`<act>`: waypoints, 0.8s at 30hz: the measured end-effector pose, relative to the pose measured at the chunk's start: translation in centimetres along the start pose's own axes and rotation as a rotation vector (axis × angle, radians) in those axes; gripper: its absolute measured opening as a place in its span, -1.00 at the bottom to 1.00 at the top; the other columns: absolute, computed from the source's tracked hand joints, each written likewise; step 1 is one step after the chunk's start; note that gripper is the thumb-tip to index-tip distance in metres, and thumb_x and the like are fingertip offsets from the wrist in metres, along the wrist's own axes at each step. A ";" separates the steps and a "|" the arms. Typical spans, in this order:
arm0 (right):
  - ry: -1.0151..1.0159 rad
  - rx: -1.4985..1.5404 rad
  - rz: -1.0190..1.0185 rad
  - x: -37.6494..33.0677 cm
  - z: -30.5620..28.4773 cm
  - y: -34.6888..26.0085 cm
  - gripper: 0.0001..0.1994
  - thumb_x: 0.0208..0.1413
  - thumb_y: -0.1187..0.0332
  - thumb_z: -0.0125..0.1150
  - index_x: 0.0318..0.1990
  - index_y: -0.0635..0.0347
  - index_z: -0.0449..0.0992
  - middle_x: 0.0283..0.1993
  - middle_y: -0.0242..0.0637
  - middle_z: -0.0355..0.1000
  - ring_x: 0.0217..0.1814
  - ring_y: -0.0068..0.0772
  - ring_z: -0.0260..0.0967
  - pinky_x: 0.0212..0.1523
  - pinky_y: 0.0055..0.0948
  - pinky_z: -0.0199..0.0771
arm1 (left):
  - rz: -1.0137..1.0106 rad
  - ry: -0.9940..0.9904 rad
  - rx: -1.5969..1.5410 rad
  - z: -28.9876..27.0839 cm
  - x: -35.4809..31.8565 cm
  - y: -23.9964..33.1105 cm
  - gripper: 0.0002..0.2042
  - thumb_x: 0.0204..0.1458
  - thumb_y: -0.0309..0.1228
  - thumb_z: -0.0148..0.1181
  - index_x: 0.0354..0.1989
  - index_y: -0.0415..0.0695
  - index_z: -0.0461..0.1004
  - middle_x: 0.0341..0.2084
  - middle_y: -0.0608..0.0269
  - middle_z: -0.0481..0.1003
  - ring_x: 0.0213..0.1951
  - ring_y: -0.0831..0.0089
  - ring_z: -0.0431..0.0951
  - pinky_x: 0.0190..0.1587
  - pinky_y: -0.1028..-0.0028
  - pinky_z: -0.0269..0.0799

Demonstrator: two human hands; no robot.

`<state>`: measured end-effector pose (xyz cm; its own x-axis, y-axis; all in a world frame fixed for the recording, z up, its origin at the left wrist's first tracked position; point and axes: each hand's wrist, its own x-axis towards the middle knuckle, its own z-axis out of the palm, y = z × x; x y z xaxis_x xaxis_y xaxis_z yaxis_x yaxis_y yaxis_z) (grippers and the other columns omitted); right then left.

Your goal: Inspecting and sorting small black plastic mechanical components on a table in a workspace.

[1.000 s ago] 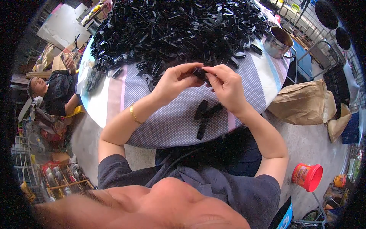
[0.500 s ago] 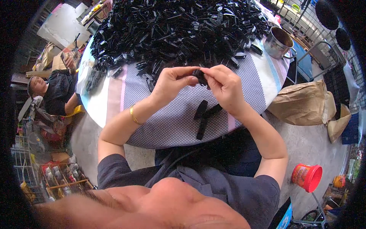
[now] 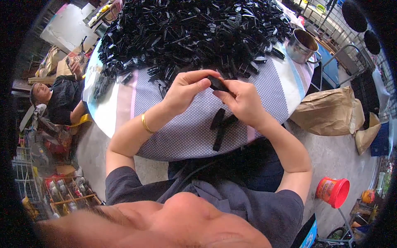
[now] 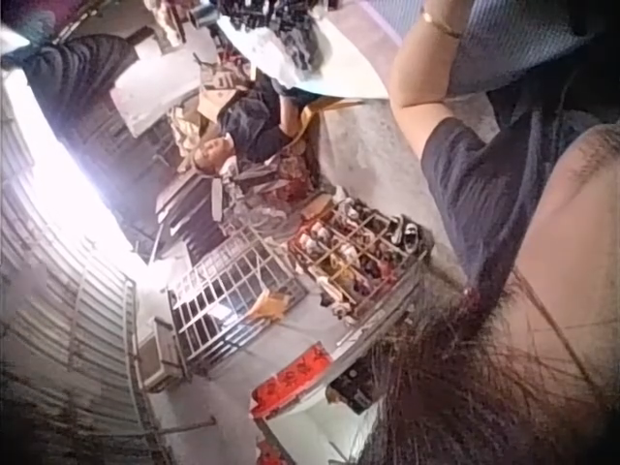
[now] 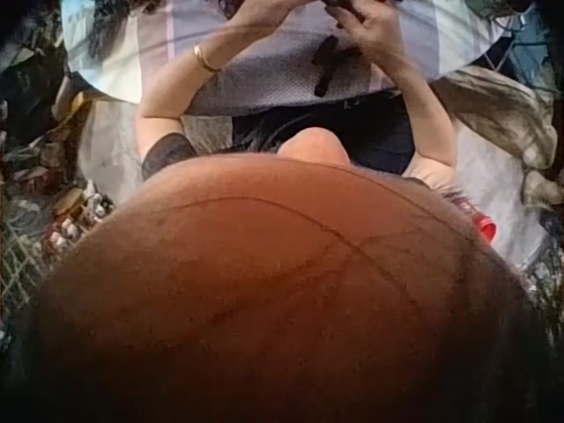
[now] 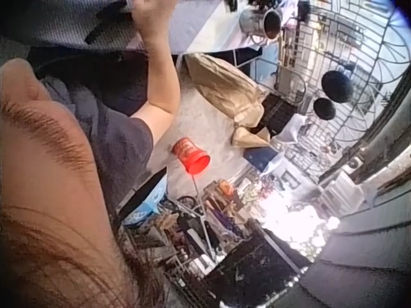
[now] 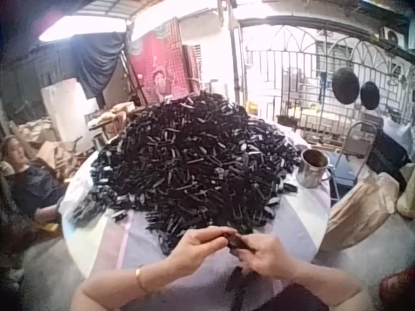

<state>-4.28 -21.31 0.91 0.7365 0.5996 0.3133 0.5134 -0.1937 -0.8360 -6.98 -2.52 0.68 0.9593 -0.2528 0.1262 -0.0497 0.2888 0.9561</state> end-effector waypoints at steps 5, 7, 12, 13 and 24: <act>0.061 -0.136 -0.096 -0.2 0.7 0.7 -0.76 -0.03 0.39 0.21 -0.21 0.36 0.47 -0.50 -0.25 0.41 -0.54 -0.55 0.33 -0.53 -0.59 0.32 | 0.008 0.009 0.095 -0.1 -0.1 0.3 -0.75 0.00 -0.46 0.13 -0.14 -0.27 0.47 -0.27 0.22 0.49 -0.22 0.52 0.45 -0.11 0.57 0.36; -0.144 -0.180 -0.001 0.8 -1.2 0.5 -0.74 -0.06 0.37 0.24 -0.22 0.34 0.48 -0.50 -0.24 0.41 -0.55 -0.55 0.32 -0.53 -0.58 0.31 | -0.063 0.022 0.280 -0.1 0.2 0.5 -0.75 0.00 -0.45 0.13 -0.14 -0.28 0.47 -0.30 0.22 0.50 -0.25 0.52 0.47 -0.15 0.57 0.38; 0.071 -0.444 -0.033 1.4 -3.6 1.5 -0.71 -0.16 0.31 0.31 -0.25 0.23 0.51 -0.43 -0.24 0.43 -0.55 -0.45 0.32 -0.49 -0.50 0.32 | -0.166 -0.198 0.889 1.4 -0.5 1.4 -0.76 -0.06 -0.38 0.18 -0.22 -0.21 0.49 -0.39 0.10 0.51 -0.33 0.38 0.49 -0.30 0.45 0.40; 0.072 -0.446 -0.032 1.4 -3.4 1.8 -0.71 -0.16 0.31 0.31 -0.25 0.23 0.51 -0.43 -0.24 0.43 -0.55 -0.45 0.32 -0.49 -0.50 0.32 | -0.165 -0.200 0.888 1.2 -0.4 1.2 -0.76 -0.06 -0.38 0.18 -0.22 -0.21 0.49 -0.39 0.10 0.51 -0.33 0.38 0.49 -0.30 0.45 0.40; 0.166 -0.660 -0.232 1.8 -0.8 2.2 -0.83 -0.14 0.39 0.24 -0.36 0.24 0.48 -0.38 -0.24 0.35 -0.32 -0.22 0.36 -0.34 -0.35 0.38 | 0.326 0.123 1.672 -5.4 1.2 3.6 -0.76 -0.23 -0.60 0.15 -0.29 -0.23 0.49 -0.30 0.16 0.44 -0.20 0.19 0.39 -0.12 0.34 0.34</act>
<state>-1.48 -21.31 -0.03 0.6064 0.5666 0.5579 0.7855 -0.5362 -0.3091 -4.47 3.17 2.91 0.8614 -0.2931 0.4149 -0.3720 -0.9201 0.1223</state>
